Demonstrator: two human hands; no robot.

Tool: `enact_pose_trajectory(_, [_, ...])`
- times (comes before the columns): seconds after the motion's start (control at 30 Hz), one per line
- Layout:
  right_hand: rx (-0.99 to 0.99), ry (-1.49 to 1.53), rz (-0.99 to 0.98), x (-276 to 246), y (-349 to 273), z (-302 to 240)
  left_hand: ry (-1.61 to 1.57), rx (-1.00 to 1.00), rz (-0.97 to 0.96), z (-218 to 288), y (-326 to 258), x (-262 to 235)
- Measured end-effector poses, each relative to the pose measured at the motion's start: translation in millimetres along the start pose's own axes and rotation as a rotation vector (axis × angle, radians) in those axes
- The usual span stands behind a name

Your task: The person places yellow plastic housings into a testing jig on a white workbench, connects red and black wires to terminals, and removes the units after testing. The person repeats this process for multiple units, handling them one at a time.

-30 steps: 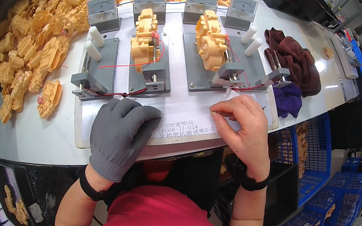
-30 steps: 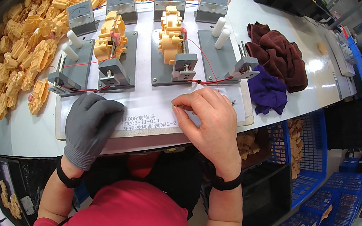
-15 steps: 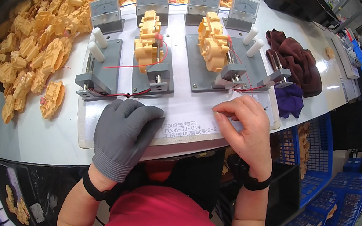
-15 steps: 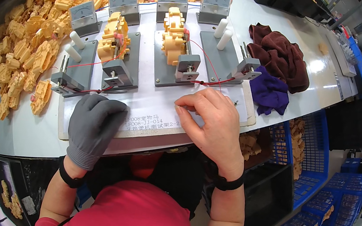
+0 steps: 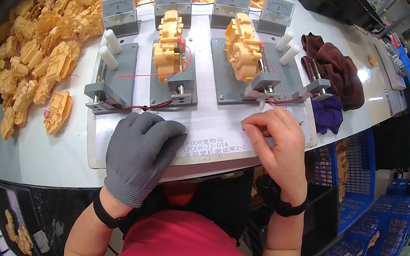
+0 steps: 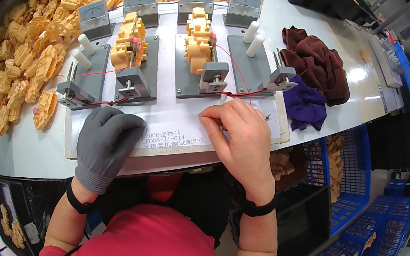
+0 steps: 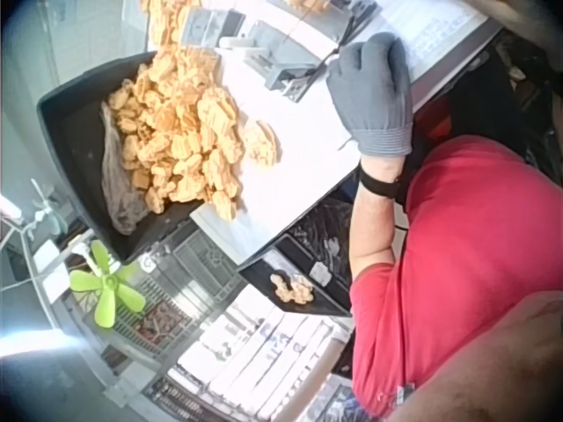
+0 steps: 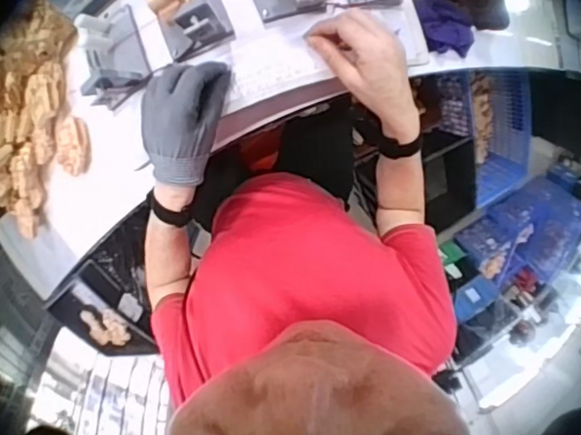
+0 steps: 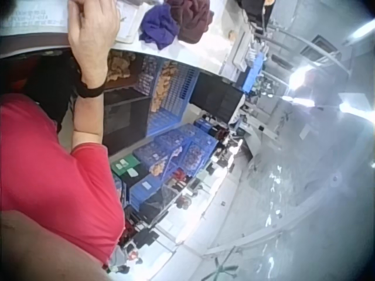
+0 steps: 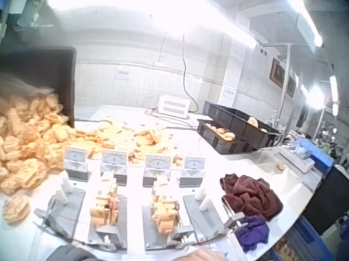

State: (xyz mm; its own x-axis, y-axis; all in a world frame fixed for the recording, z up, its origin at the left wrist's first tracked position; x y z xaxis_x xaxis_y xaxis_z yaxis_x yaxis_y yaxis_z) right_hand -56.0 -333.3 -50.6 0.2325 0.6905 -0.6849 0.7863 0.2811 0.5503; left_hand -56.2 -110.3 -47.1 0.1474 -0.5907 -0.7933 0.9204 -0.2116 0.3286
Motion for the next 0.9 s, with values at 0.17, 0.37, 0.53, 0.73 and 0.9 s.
enact_pose_trajectory(0.17, [0.012,0.009,0.002,-0.3,1.1,-0.5,-0.005,-0.006,0.002,0.8,0.6,-1.3])
enact_pose_trajectory(0.37, [0.010,-0.004,0.009,-0.3,0.5,-1.0,-0.006,-0.001,0.013,1.0,-0.1,-2.0])
enact_pose_trajectory(0.53, [0.015,-0.002,0.012,-0.5,-1.0,0.1,-0.013,0.016,0.016,0.5,1.4,-0.5])
enact_pose_trajectory(0.73, [-0.015,0.022,0.036,-3.3,-0.2,0.4,0.019,0.001,0.012,1.4,-0.1,0.0])
enact_pose_trajectory(0.9, [-0.058,-0.023,0.042,-5.7,-1.0,0.0,0.026,0.001,0.004,4.0,1.2,0.1])
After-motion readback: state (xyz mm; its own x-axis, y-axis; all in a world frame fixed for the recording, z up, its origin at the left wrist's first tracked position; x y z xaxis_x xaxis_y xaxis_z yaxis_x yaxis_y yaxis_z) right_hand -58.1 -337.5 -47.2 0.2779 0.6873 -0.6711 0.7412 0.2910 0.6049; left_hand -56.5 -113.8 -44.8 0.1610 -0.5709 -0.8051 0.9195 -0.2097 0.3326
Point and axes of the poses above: each hand's wrist, its own y-axis towards the middle knuckle, its own x-axis out of the palm, z = x × y, the point moved 6 cm from there along y, towards the middle knuckle, and after that the axes turned 12 degrees about -x, right-handed, at the moved point
